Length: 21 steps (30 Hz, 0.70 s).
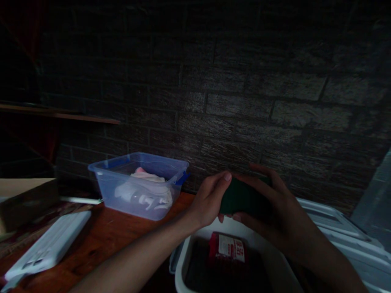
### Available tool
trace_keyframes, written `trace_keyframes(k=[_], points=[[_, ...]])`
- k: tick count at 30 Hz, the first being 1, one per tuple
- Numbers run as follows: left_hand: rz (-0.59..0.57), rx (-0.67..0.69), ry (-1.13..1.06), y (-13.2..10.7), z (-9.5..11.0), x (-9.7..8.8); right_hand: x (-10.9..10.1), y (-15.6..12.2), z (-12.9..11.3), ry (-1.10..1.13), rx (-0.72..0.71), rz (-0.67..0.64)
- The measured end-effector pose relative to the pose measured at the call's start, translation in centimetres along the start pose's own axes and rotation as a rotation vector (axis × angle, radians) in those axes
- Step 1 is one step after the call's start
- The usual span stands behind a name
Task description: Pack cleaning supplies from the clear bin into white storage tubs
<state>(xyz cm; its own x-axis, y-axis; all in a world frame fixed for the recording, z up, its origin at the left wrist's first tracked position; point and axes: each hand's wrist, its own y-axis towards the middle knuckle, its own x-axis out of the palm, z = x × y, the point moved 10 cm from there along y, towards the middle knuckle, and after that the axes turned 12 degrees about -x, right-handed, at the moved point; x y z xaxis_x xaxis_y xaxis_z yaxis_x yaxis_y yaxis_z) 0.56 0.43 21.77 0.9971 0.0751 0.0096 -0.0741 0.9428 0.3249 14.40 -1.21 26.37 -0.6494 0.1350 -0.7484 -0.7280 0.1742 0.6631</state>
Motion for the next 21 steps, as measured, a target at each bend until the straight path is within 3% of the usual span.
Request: trace_keyframes(k=[8, 21], points=[[-0.057, 0.074, 0.091, -1.0, 0.7, 0.5, -0.2, 0.2, 0.5, 0.029, 0.043, 0.106], [-0.023, 0.088, 0.122, -1.0, -0.1, 0.2, 0.8, 0.4, 1.4, 0.092, 0.214, 0.192]])
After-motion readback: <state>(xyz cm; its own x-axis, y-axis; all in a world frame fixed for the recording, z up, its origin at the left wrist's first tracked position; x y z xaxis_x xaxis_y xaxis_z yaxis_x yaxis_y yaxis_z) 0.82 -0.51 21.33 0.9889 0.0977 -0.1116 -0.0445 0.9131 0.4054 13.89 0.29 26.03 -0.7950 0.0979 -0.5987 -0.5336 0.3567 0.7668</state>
